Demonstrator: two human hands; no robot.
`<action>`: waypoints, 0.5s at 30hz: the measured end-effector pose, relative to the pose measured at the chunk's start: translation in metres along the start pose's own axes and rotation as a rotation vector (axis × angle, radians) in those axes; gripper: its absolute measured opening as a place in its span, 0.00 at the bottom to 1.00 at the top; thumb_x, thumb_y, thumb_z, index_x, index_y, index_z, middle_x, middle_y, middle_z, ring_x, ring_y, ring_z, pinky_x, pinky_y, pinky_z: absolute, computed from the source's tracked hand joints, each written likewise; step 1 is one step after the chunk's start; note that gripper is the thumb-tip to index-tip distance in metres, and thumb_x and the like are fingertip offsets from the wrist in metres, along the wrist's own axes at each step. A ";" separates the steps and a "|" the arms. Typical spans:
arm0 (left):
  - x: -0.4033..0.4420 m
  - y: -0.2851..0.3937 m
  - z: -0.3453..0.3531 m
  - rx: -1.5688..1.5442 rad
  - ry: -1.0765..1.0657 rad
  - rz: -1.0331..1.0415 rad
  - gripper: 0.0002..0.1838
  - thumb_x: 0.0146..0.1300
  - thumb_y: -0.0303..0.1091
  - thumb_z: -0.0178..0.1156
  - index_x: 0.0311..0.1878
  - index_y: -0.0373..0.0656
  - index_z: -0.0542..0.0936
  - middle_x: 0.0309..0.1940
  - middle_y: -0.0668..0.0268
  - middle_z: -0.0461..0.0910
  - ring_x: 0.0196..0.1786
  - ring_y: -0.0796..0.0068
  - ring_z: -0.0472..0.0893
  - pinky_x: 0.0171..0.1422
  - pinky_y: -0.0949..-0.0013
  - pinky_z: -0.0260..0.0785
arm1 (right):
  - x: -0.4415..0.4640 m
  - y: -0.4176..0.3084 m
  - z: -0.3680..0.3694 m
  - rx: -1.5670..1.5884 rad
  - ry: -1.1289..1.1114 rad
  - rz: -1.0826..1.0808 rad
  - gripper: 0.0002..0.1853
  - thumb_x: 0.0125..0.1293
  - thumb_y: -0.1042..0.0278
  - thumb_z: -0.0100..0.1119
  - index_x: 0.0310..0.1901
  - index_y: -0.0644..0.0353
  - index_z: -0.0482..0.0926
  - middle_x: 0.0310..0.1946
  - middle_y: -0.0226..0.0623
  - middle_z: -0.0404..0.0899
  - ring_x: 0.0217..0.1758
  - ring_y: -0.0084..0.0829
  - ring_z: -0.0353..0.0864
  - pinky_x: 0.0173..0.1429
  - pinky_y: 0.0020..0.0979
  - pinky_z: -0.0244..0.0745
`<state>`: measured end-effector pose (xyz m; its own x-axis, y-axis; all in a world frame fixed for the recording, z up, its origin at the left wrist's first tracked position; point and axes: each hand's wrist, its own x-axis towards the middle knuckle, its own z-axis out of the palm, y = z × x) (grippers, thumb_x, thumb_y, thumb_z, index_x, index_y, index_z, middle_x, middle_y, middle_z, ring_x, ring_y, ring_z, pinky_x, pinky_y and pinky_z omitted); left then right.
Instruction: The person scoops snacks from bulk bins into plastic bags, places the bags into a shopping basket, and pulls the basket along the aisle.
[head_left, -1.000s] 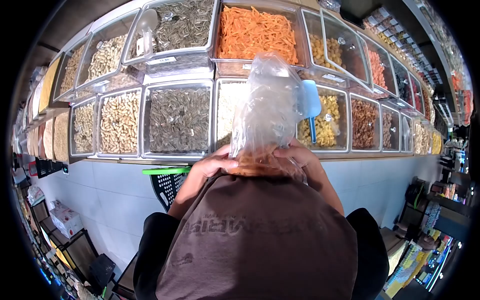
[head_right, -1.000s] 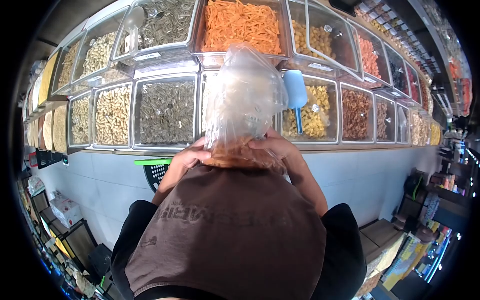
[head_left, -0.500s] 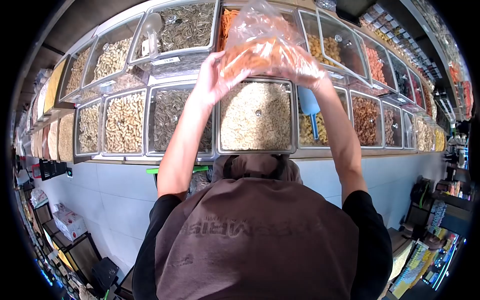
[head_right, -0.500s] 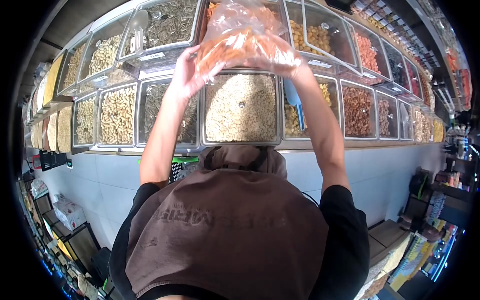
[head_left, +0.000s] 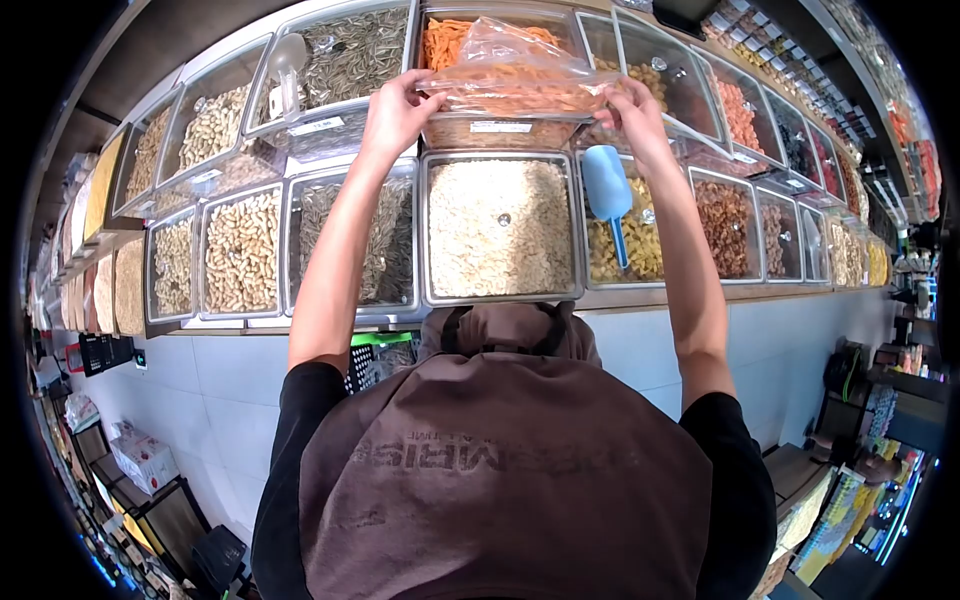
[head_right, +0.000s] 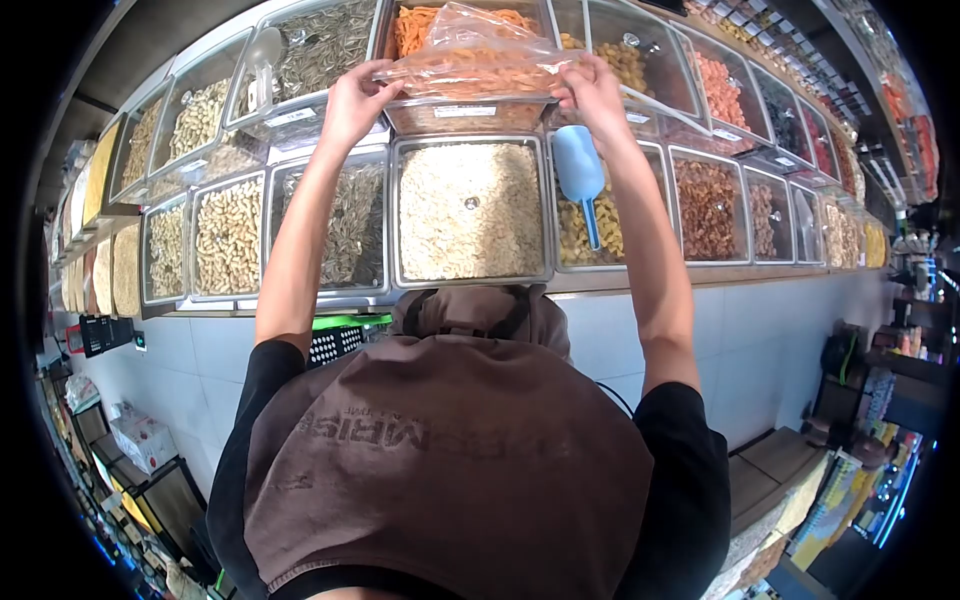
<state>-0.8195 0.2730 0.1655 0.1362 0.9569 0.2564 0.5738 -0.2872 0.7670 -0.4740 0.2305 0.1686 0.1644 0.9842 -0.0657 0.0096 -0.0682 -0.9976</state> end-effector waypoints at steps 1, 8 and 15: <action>0.000 0.004 -0.002 0.083 -0.059 -0.025 0.27 0.61 0.40 0.71 0.61 0.38 0.81 0.39 0.52 0.88 0.40 0.63 0.89 0.47 0.63 0.79 | 0.005 0.003 -0.003 -0.059 0.040 -0.113 0.32 0.72 0.67 0.59 0.71 0.73 0.59 0.54 0.46 0.77 0.37 0.27 0.86 0.37 0.23 0.80; 0.000 -0.015 0.005 0.131 0.045 0.167 0.17 0.69 0.39 0.64 0.55 0.41 0.85 0.35 0.53 0.88 0.41 0.63 0.89 0.46 0.63 0.78 | 0.035 -0.002 -0.007 -0.743 0.048 -0.142 0.21 0.72 0.73 0.56 0.64 0.68 0.73 0.52 0.50 0.80 0.42 0.32 0.87 0.45 0.33 0.83; -0.005 -0.010 -0.009 0.179 -0.036 0.012 0.14 0.70 0.38 0.62 0.52 0.40 0.86 0.39 0.54 0.88 0.41 0.64 0.89 0.47 0.64 0.79 | 0.052 0.016 -0.009 -1.192 0.210 -0.686 0.14 0.65 0.76 0.58 0.52 0.67 0.79 0.43 0.58 0.82 0.42 0.56 0.84 0.49 0.47 0.80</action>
<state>-0.8332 0.2710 0.1615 0.1707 0.9553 0.2413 0.7060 -0.2894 0.6464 -0.4563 0.2793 0.1495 -0.0727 0.8418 0.5348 0.9560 0.2117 -0.2031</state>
